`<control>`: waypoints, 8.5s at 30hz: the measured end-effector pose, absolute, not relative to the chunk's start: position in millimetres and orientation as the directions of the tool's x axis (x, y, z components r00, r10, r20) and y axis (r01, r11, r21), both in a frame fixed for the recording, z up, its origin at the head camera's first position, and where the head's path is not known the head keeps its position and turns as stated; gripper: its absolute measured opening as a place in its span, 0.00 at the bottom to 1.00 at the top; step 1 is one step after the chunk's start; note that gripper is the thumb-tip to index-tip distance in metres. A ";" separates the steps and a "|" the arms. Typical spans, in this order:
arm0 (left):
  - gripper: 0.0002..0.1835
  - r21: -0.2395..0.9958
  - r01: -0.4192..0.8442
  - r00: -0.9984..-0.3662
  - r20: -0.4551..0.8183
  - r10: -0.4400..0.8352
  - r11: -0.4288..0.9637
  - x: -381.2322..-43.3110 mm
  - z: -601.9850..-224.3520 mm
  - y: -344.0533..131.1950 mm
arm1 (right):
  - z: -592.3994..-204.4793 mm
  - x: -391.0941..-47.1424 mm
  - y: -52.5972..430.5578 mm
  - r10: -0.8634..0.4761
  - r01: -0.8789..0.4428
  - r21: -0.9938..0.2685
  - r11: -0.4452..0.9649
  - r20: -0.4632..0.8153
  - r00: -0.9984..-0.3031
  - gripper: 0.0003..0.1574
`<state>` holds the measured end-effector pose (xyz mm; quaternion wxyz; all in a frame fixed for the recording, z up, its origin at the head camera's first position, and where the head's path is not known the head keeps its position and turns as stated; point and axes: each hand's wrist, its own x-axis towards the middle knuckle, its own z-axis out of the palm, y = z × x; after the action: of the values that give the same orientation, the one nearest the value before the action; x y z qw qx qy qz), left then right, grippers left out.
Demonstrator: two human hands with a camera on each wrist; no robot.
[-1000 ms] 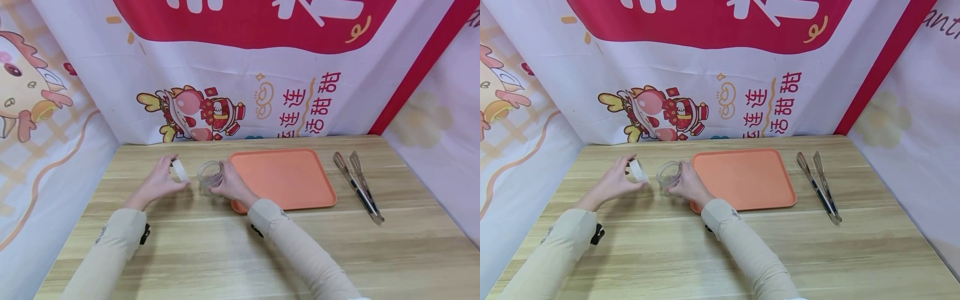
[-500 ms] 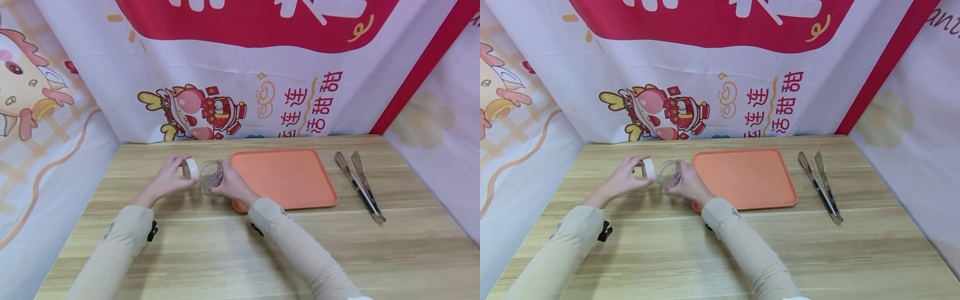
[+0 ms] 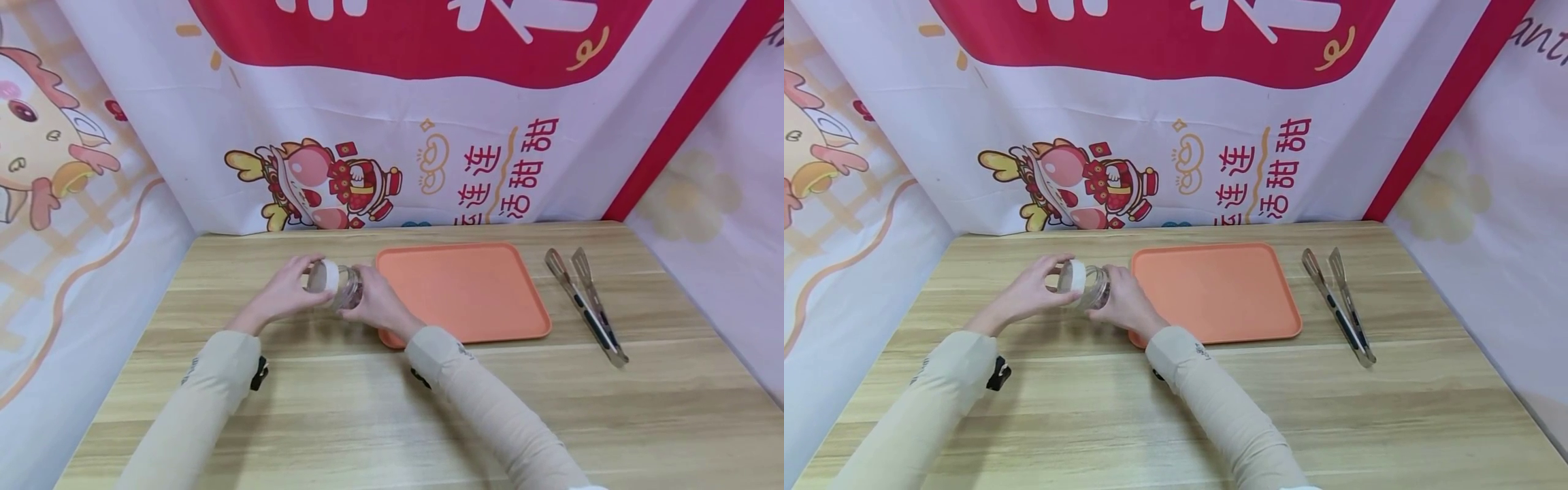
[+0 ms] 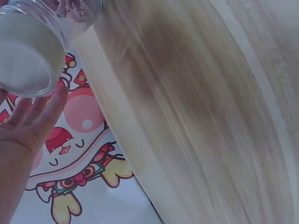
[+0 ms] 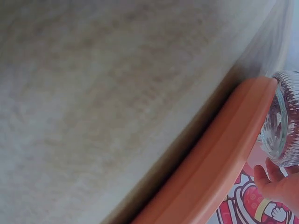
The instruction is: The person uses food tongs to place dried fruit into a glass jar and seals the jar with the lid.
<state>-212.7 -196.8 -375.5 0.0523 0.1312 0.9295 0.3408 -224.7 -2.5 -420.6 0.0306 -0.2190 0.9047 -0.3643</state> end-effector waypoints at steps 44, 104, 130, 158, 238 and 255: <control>0.49 0.674 0.156 -0.918 -0.171 0.358 0.722 -216.3 -374.7 -191.4 | -418.5 -222.8 -1.5 -0.444 -0.421 -0.610 0.671 0.124 -0.888 0.54; 0.48 0.721 0.017 -0.941 -0.223 0.254 0.693 -222.9 -379.8 -180.6 | -418.1 -226.4 1.2 -0.425 -0.348 -0.710 0.612 0.075 -0.902 0.49; 0.45 0.799 0.057 -0.913 -0.202 0.355 0.599 -223.5 -379.9 -182.7 | -419.2 -227.6 3.6 -0.447 -0.394 -0.682 0.616 0.110 -0.888 0.49; 0.50 0.751 -0.043 -0.943 -0.248 0.222 0.659 -224.1 -381.7 -179.6 | -417.7 -227.1 2.0 -0.424 -0.365 -0.683 0.632 0.090 -0.901 0.50; 0.46 0.846 0.002 -0.923 -0.204 0.326 0.534 -223.7 -396.9 -214.0 | -421.6 -227.3 -5.4 -0.336 -0.288 -0.759 0.584 0.098 -0.937 0.53; 0.47 0.832 -0.003 -0.932 -0.203 0.299 0.554 -223.1 -399.7 -213.1 | -426.3 -227.1 -6.9 -0.321 -0.219 -0.803 0.554 0.037 -0.946 0.52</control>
<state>-223.1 -213.1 -399.7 0.1629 0.0856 0.8664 0.4642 -227.1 -6.9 -426.3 0.0569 -0.1536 0.8795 -0.4468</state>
